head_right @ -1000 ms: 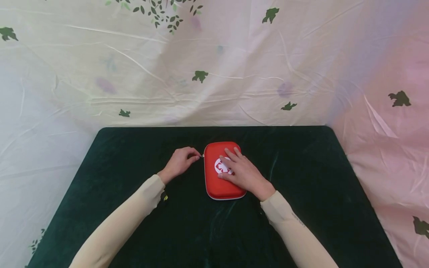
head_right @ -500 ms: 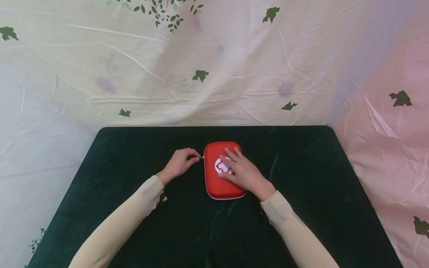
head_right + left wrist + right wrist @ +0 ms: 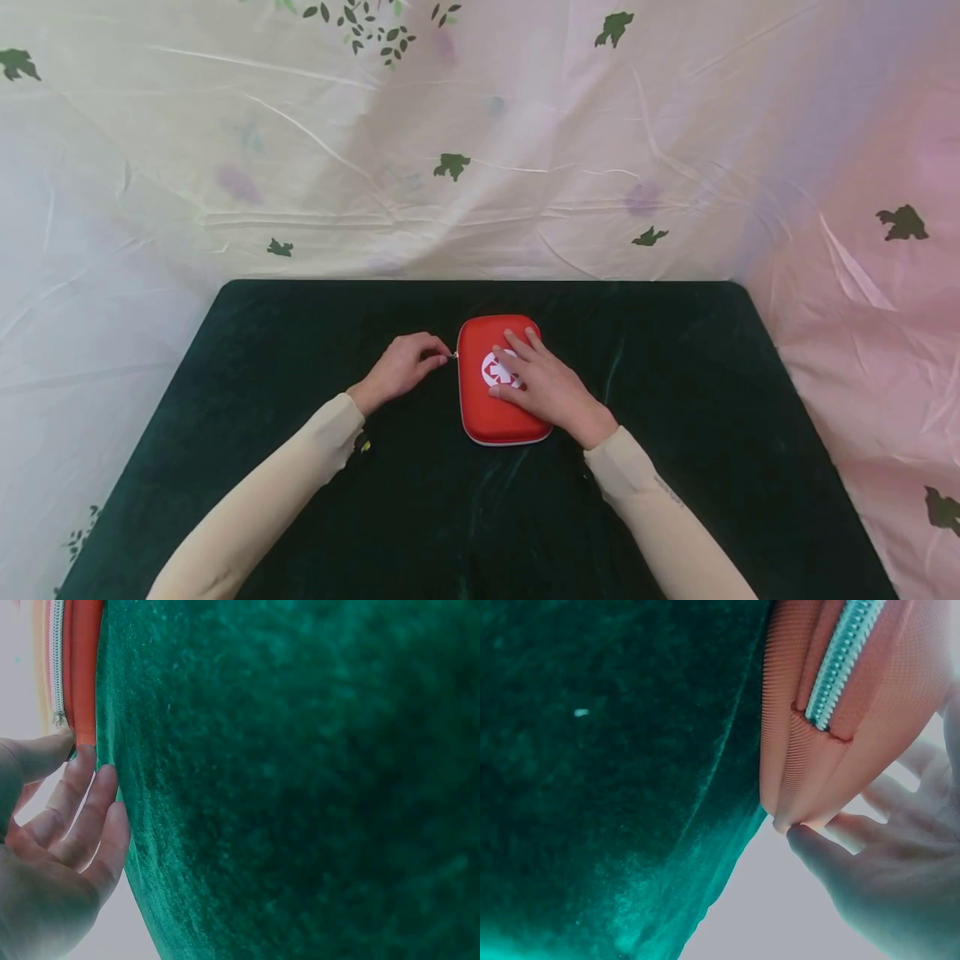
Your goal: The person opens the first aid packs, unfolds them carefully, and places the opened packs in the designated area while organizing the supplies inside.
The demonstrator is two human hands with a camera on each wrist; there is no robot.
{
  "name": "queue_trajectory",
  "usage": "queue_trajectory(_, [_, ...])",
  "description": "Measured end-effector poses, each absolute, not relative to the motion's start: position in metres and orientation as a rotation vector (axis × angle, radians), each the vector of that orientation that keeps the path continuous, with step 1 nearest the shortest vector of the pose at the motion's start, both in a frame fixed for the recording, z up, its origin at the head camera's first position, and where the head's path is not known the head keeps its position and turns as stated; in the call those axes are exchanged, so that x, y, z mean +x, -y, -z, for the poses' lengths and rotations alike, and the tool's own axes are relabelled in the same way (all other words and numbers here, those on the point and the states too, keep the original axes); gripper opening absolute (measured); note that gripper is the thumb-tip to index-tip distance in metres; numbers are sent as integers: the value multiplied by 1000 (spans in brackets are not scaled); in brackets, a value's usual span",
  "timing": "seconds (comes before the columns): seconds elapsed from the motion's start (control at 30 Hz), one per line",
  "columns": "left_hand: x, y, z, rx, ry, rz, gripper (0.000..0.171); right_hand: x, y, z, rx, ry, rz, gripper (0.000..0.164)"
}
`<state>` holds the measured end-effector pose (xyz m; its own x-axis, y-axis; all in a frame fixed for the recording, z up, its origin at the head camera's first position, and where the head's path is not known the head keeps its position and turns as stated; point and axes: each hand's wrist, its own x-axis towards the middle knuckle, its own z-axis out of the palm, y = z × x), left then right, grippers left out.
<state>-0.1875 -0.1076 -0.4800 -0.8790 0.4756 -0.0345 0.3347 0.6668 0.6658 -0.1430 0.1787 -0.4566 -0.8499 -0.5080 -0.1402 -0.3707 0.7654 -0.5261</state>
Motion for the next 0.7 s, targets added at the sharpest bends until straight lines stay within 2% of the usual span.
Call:
queue_trajectory(0.33, [-184,104,474,665,-2700,-922,17,-143,-180,457,-676,-2680,727,74])
queue_trajectory(0.63, [-198,112,508,745,-2665,-1014,18,-143,-180,457,-669,-2670,738,74])
queue_trajectory(0.7, [-196,111,505,730,-2654,-1038,18,-143,-180,457,-668,-2671,742,74])
